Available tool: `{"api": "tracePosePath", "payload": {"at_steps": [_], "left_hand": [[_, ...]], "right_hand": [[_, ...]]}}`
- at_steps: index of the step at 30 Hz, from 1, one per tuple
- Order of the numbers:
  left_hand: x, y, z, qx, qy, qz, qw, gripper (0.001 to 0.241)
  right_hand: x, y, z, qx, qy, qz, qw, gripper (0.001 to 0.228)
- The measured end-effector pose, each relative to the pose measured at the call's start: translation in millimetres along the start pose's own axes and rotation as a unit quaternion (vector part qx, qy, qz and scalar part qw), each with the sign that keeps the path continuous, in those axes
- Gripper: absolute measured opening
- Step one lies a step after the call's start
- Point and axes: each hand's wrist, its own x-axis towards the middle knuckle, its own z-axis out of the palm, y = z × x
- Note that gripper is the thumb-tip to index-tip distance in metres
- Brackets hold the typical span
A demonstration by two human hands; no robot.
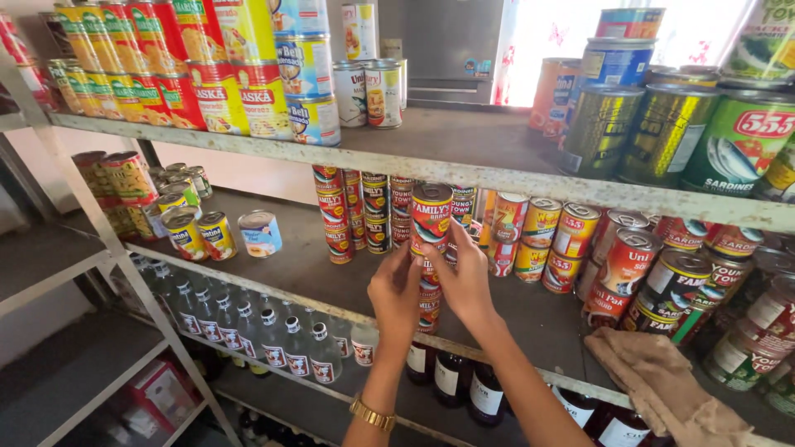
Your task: Wiping dust off canned goods with a cloth and organizing them on the store shelves.
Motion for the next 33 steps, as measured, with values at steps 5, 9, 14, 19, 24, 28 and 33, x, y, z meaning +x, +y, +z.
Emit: {"api": "tracePosePath", "payload": {"at_steps": [5,9,14,19,24,28,33], "left_hand": [[0.0,2.5,0.3,0.000,-0.006,-0.004,1.000,0.037],[-5.6,7.6,-2.7,-0.015,-0.019,-0.039,0.999,0.040],[-30.8,-9.1,-14.6,0.051,-0.036,-0.033,0.998,0.042],[-94.5,-23.3,-2.4,0.152,-0.032,-0.007,0.988,0.049],[-140.5,17.1,54.5,0.122,-0.095,-0.183,0.971,0.038],[-172.0,31.9,128.6,0.046,-0.223,-0.254,0.940,0.031],[-211.2,13.4,199.9,0.050,-0.304,-0.054,0.950,0.048]], "right_hand": [[-4.5,-3.6,-3.5,0.011,-0.017,0.037,0.999,0.062],[-21.6,-1.5,-5.7,0.086,-0.068,0.123,0.986,0.067],[-79.0,61.5,7.8,0.116,-0.103,0.135,0.979,0.061],[-116.3,51.1,-48.2,0.064,-0.121,0.171,0.976,0.052],[-145.5,58.0,-154.8,0.043,-0.073,0.235,0.968,0.032],[-163.6,34.7,-237.3,-0.050,0.018,0.299,0.953,0.029],[-143.7,-7.2,-296.9,-0.390,0.101,0.087,0.911,0.056]]}}
